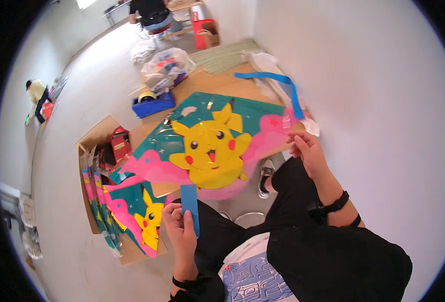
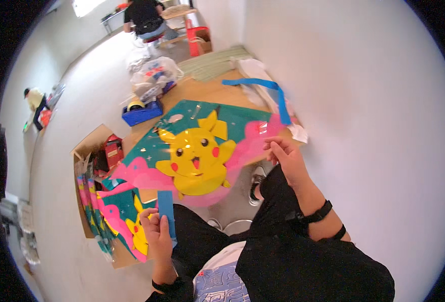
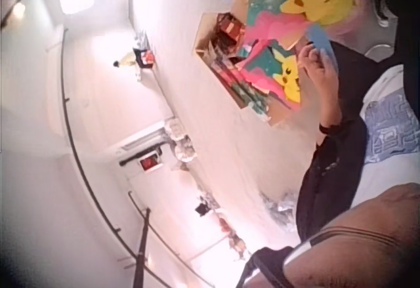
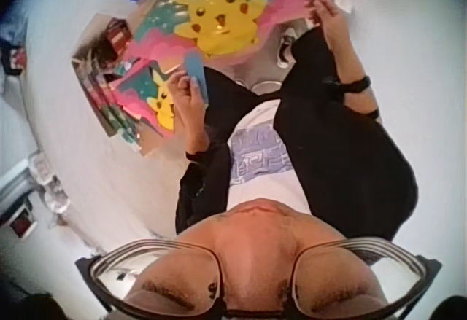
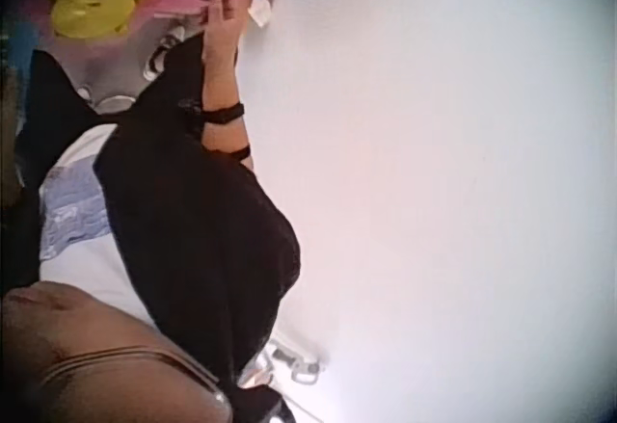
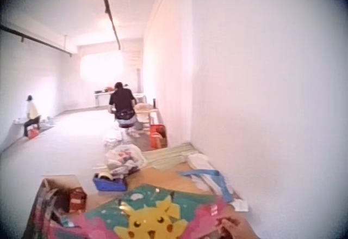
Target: The recorder is assembling and taping plastic Pikachu-themed kites at a workbench.
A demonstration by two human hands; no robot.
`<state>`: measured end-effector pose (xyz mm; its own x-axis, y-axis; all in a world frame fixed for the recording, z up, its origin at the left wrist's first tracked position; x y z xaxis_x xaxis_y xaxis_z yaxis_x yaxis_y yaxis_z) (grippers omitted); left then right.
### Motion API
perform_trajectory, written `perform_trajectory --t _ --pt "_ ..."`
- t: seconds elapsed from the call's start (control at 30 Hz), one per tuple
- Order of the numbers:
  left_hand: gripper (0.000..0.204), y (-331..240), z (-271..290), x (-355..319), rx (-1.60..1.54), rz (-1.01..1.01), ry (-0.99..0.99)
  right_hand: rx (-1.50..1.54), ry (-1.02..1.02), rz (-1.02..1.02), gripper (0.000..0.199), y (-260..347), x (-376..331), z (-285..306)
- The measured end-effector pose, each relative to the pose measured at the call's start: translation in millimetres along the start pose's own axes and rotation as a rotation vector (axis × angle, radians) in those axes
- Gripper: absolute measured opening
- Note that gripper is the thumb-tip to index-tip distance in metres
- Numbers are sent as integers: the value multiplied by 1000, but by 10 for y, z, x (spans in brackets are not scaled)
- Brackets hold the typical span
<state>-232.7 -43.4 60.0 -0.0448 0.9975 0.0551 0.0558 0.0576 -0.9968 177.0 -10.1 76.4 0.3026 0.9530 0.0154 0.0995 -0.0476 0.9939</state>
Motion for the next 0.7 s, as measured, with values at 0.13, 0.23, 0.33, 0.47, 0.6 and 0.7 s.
perform_trajectory --t 0.13,0.23,0.33,0.47,0.6,0.7 --pt "24 13 -239 -190 72 -57 60 -139 -203 -2 15 -139 -314 865" --pt "22 18 -343 -299 112 -89 82 -16 -405 23 13 -358 -522 1557" --pt "23 21 -426 -359 61 -65 48 229 -691 27 20 -695 -730 2068" --pt "21 -113 -603 -390 96 -49 78 256 -784 -90 22 -1242 -844 2332" --pt "21 -181 -634 -380 205 -61 78 300 -607 -164 21 -1672 -603 2173" --pt "21 -221 -656 -384 246 -67 77 335 -486 -297 19 -1776 -317 1967"
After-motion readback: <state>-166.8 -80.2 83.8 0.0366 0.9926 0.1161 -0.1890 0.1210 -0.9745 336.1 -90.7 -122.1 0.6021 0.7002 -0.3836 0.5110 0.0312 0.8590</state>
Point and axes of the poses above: each hand's wrist, its own x-axis towards the middle knuckle, its own z-axis out of the back of the hand, y = z × x, the point moved 6 cm from there along x, towards the middle knuckle, and after that the axes turned 3 degrees about -x, right-handed, at the moved point
